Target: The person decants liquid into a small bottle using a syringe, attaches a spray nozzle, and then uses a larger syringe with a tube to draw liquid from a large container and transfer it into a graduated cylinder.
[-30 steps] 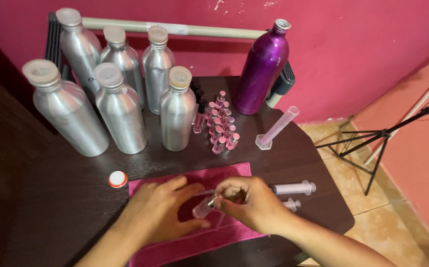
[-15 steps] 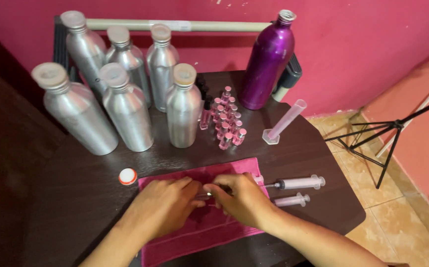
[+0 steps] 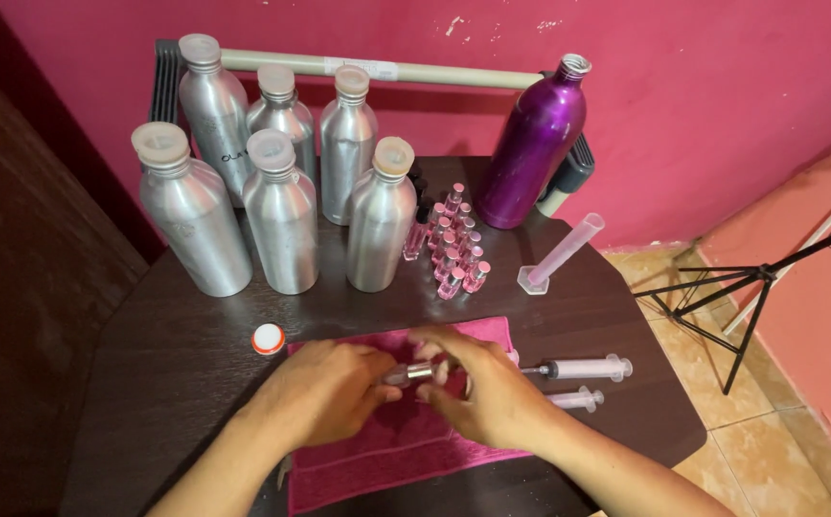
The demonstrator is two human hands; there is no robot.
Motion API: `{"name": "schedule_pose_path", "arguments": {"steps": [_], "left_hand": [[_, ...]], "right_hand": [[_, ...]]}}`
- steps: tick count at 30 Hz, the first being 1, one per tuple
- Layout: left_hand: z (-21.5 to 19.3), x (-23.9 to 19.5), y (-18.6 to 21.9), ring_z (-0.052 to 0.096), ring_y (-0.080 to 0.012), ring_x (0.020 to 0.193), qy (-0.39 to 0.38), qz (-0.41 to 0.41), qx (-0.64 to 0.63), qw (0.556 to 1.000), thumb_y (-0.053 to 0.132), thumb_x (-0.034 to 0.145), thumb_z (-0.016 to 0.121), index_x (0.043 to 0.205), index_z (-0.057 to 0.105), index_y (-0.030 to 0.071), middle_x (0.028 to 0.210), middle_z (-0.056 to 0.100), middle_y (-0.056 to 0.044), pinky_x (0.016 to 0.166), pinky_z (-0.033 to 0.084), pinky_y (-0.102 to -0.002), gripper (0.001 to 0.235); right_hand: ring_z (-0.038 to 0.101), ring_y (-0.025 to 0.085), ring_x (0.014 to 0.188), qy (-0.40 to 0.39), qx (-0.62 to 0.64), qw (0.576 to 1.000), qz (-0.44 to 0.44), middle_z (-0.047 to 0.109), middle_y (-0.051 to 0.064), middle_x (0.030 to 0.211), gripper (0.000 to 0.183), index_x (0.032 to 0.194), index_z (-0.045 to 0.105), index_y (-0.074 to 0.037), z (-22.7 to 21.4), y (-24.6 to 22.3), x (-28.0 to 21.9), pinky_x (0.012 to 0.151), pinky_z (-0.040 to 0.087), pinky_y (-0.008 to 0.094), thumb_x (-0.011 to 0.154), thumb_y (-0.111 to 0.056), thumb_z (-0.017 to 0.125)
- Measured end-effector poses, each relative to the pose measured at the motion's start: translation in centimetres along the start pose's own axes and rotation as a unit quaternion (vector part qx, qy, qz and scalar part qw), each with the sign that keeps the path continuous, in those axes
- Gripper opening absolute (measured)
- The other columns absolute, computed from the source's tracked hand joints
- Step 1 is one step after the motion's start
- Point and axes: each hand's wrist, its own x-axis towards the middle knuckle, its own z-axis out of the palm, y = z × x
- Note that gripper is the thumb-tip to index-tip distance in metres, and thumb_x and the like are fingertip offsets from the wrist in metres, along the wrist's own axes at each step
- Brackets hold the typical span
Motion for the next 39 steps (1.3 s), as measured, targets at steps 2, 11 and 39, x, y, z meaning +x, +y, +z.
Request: {"name": "schedule_pose_path", "arguments": {"steps": [2, 11, 39], "left_hand": [[0.1, 0.0, -0.1, 0.068, -0.0446, 0.090, 0.008, 0.000, -0.001, 1.000, 0.038, 0.098, 0.064, 0.098, 0.068, 0.014, 0.099, 0.075, -0.009, 0.073, 0.050, -0.061, 0.024], [-0.4, -0.3, -0.3, 0.069, -0.0423, 0.089, -0.006, -0.018, -0.007, 1.000, 0.037, 0.097, 0.064, 0.093, 0.069, 0.019, 0.094, 0.076, -0.008, 0.071, 0.049, -0.059, 0.020], [1.5, 0.1, -1.0, 0.070, -0.0437, 0.070, 0.142, -0.013, 0.079, 0.987, 0.039, 0.096, 0.062, 0.112, 0.055, 0.017, 0.084, 0.075, -0.010, 0.051, 0.051, -0.059, 0.028]], "right_hand": [[0.061, 0.009, 0.066, -0.005, 0.020, 0.999, 0.041, 0.074, -0.002, 0.094, 0.051, 0.133, 0.065, -0.019, -0.3, -0.7, 0.0, 0.064, 0.052, 0.027, 0.084, -0.017, 0.077], [0.069, 0.012, 0.071, 0.028, -0.026, 0.988, -0.151, 0.076, 0.003, 0.087, 0.011, 0.102, 0.075, -0.008, -1.5, 1.8, 0.3, 0.068, 0.061, 0.026, 0.095, -0.014, 0.070], [0.044, 0.011, 0.062, 0.066, 0.054, 0.994, -0.064, 0.043, -0.004, 0.064, 0.052, 0.070, 0.044, -0.015, 2.8, 3.6, 3.3, 0.059, 0.035, 0.033, 0.107, -0.050, 0.038]]}}
